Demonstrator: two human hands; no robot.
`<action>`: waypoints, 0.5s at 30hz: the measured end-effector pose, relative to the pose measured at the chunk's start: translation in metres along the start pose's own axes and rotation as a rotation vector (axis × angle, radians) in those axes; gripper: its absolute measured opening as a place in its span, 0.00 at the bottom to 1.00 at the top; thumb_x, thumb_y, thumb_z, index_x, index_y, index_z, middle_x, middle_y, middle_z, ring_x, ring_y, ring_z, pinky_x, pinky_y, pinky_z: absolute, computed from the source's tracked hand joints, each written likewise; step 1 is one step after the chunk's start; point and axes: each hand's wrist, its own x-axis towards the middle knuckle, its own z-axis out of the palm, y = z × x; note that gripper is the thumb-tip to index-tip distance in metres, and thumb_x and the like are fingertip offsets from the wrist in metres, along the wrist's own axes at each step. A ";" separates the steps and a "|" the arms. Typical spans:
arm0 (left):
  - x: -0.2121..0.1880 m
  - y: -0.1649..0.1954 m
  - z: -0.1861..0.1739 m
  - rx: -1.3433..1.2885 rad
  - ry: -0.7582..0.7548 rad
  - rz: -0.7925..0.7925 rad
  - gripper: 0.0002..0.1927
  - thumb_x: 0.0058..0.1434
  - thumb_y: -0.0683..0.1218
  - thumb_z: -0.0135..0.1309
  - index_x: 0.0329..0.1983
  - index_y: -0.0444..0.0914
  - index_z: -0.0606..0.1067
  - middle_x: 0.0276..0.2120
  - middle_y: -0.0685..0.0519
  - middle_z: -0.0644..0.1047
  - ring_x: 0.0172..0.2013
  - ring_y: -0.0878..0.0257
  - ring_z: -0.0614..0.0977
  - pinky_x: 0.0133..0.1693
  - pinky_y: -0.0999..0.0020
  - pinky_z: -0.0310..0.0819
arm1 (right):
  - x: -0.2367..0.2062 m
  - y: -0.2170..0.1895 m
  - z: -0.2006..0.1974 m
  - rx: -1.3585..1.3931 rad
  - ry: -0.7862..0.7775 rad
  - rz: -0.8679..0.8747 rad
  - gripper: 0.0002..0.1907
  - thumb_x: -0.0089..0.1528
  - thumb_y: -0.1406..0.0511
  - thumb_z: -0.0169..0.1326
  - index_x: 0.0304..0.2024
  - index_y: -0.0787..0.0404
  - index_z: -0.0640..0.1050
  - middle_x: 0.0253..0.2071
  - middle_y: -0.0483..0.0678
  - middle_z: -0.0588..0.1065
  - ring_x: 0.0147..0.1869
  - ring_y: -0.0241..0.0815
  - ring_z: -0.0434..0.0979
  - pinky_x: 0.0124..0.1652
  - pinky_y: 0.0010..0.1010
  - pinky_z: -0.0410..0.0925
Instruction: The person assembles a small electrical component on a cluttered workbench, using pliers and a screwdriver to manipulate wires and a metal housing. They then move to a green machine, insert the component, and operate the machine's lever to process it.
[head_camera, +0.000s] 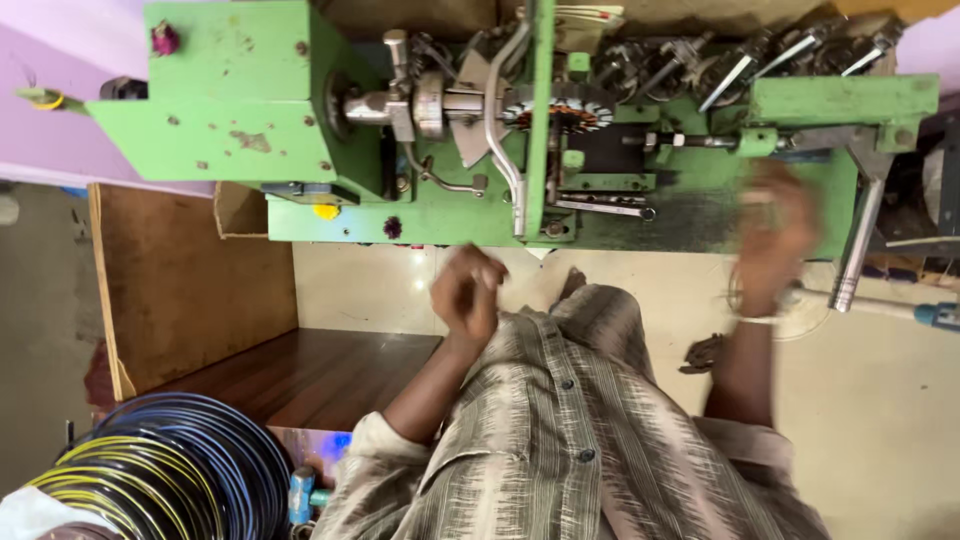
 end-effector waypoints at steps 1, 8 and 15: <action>-0.006 -0.003 0.003 0.044 -0.157 0.124 0.05 0.70 0.43 0.48 0.43 0.39 0.74 0.35 0.50 0.80 0.28 0.59 0.78 0.31 0.62 0.73 | 0.003 0.013 -0.031 -0.457 0.054 -0.444 0.06 0.74 0.72 0.54 0.51 0.69 0.79 0.59 0.56 0.75 0.62 0.57 0.77 0.61 0.46 0.73; 0.038 -0.069 0.150 0.624 -0.753 0.215 0.19 0.65 0.55 0.53 0.56 0.46 0.75 0.60 0.40 0.74 0.57 0.34 0.72 0.51 0.45 0.71 | -0.013 0.082 -0.133 -1.127 0.235 -0.002 0.26 0.70 0.55 0.65 0.52 0.74 0.76 0.44 0.67 0.76 0.42 0.68 0.76 0.38 0.54 0.70; 0.124 -0.112 0.229 0.980 -0.740 0.192 0.40 0.45 0.39 0.64 0.64 0.41 0.67 0.50 0.47 0.75 0.58 0.44 0.70 0.53 0.44 0.70 | -0.001 0.091 -0.160 -0.710 0.059 -0.095 0.21 0.74 0.56 0.62 0.41 0.70 0.74 0.34 0.58 0.74 0.36 0.57 0.71 0.42 0.48 0.67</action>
